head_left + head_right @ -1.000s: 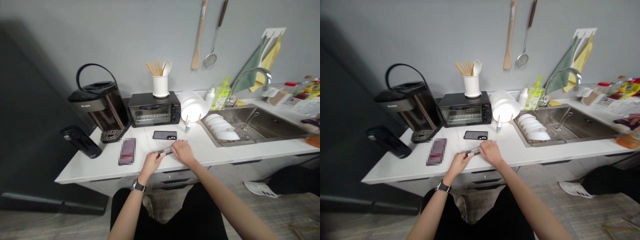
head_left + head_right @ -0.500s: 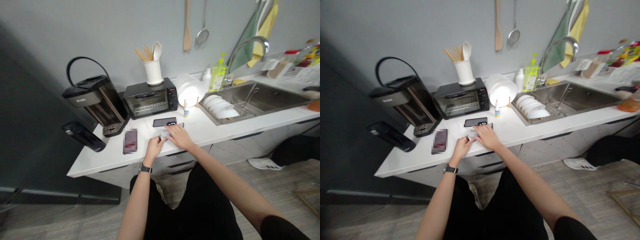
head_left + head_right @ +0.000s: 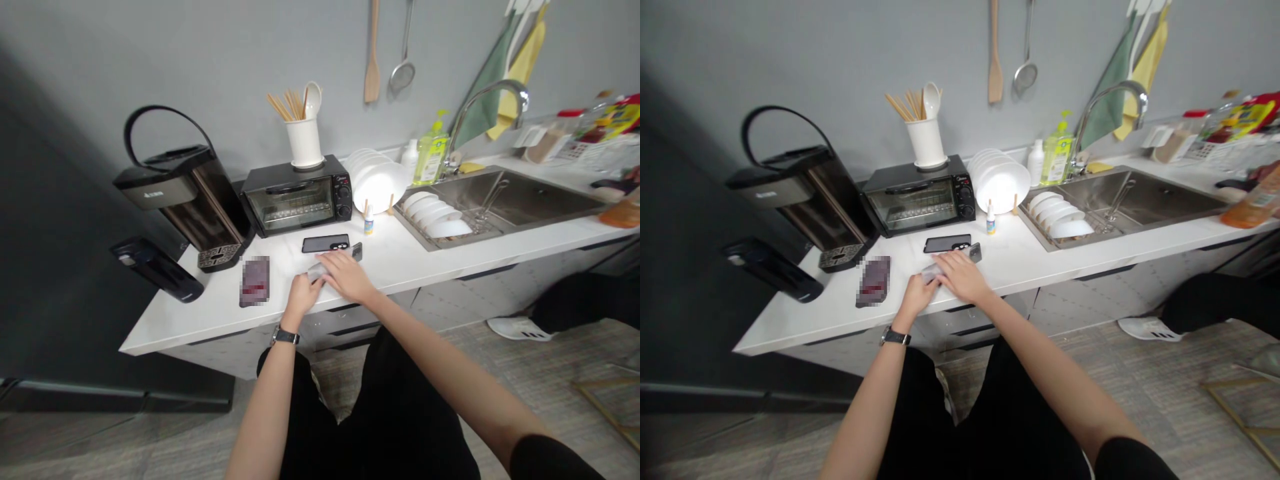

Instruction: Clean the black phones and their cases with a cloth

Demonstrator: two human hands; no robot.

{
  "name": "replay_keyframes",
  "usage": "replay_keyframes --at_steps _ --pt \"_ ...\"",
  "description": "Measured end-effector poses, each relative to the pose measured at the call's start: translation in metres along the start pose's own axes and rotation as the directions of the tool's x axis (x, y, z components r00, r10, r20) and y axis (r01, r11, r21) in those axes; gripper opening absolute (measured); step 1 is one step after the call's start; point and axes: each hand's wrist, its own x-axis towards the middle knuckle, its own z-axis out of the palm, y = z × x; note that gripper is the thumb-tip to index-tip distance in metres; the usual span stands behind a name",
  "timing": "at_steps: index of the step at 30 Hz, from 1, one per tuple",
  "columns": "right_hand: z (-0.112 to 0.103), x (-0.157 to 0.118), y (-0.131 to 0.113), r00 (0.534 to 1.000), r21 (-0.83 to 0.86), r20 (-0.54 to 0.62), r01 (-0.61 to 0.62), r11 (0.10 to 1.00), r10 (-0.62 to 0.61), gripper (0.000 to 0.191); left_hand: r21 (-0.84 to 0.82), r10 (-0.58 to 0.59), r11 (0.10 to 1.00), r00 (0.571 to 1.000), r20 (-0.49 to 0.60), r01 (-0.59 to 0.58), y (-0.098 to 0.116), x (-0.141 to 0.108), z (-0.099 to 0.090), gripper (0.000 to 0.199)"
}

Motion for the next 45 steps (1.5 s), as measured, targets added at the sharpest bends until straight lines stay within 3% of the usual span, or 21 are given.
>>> replay_keyframes --at_steps 4,7,9,13,15,17,20,22,25,29,32,34,37,40,42,45 --pt "-0.013 0.001 0.045 0.963 -0.056 -0.082 -0.26 0.964 0.255 0.044 -0.007 -0.035 0.999 0.999 -0.01 0.035 -0.003 0.001 0.004 0.041" --pt "-0.006 0.007 0.032 0.934 -0.075 -0.135 -0.343 0.936 0.331 0.047 -0.018 -0.033 0.999 0.999 -0.009 0.033 -0.004 0.002 0.004 0.041" --pt "0.004 0.011 0.005 0.957 -0.069 -0.115 -0.276 0.959 0.267 0.042 -0.019 -0.027 0.999 1.0 0.0 0.027 -0.003 0.003 0.002 0.037" --pt "0.013 0.012 -0.034 1.0 -0.011 0.008 0.003 1.0 -0.003 0.04 -0.009 -0.01 1.0 1.0 0.014 0.01 -0.002 0.004 -0.002 0.021" --pt "0.008 0.011 -0.027 0.996 0.01 0.05 0.074 0.997 -0.075 0.043 -0.011 -0.007 1.0 1.0 0.017 0.007 -0.003 0.004 -0.003 0.017" --pt "-0.002 0.007 -0.004 0.997 0.006 0.06 0.055 0.998 -0.055 0.044 -0.021 -0.007 1.0 1.0 0.021 0.008 -0.004 0.004 -0.001 0.018" --pt "-0.016 0.0 0.035 0.995 -0.039 0.016 -0.097 0.995 0.097 0.038 -0.039 -0.013 0.999 1.0 0.015 0.014 -0.006 0.005 0.004 0.033" --pt "-0.019 -0.002 0.045 0.98 -0.066 -0.032 -0.199 0.978 0.198 0.04 -0.046 -0.021 0.999 1.0 0.003 0.021 -0.007 0.005 0.006 0.039" --pt "-0.013 -0.003 0.025 0.97 -0.071 -0.074 -0.237 0.969 0.232 0.044 -0.048 -0.026 0.999 1.0 -0.003 0.026 -0.004 0.003 0.005 0.037" --pt "0.001 0.0 -0.022 1.0 -0.005 0.0 0.016 1.0 -0.016 0.038 -0.051 -0.018 0.999 1.0 0.012 0.019 0.002 0.0 0.0 0.018" --pt "-0.001 0.001 -0.016 0.991 0.02 0.025 0.129 0.991 -0.13 0.041 -0.051 -0.023 0.998 1.0 0.021 0.024 0.004 -0.002 -0.001 0.013" --pt "-0.008 0.0 0.009 0.998 -0.006 -0.001 0.06 0.998 -0.06 0.035 -0.044 -0.038 0.998 0.999 0.014 0.039 0.005 -0.003 -0.001 0.02" --pt "-0.014 0.0 0.04 0.982 -0.064 -0.09 -0.17 0.983 0.164 0.038 -0.044 -0.069 0.997 0.998 -0.002 0.069 0.008 -0.004 0.001 0.039" --pt "-0.005 0.004 0.027 0.951 -0.078 -0.141 -0.287 0.955 0.274 0.04 -0.048 -0.09 0.995 0.996 -0.008 0.089 0.009 -0.006 0.0 0.04" --pt "0.005 0.008 -0.001 0.979 -0.042 -0.093 -0.188 0.981 0.183 0.031 -0.045 -0.092 0.995 0.996 -0.008 0.092 0.009 -0.007 -0.003 0.032" --pt "0.015 0.014 -0.026 0.997 0.088 0.005 0.082 0.993 -0.083 0.04 -0.042 -0.047 0.998 0.998 0.045 0.049 0.008 -0.007 -0.007 0.022"
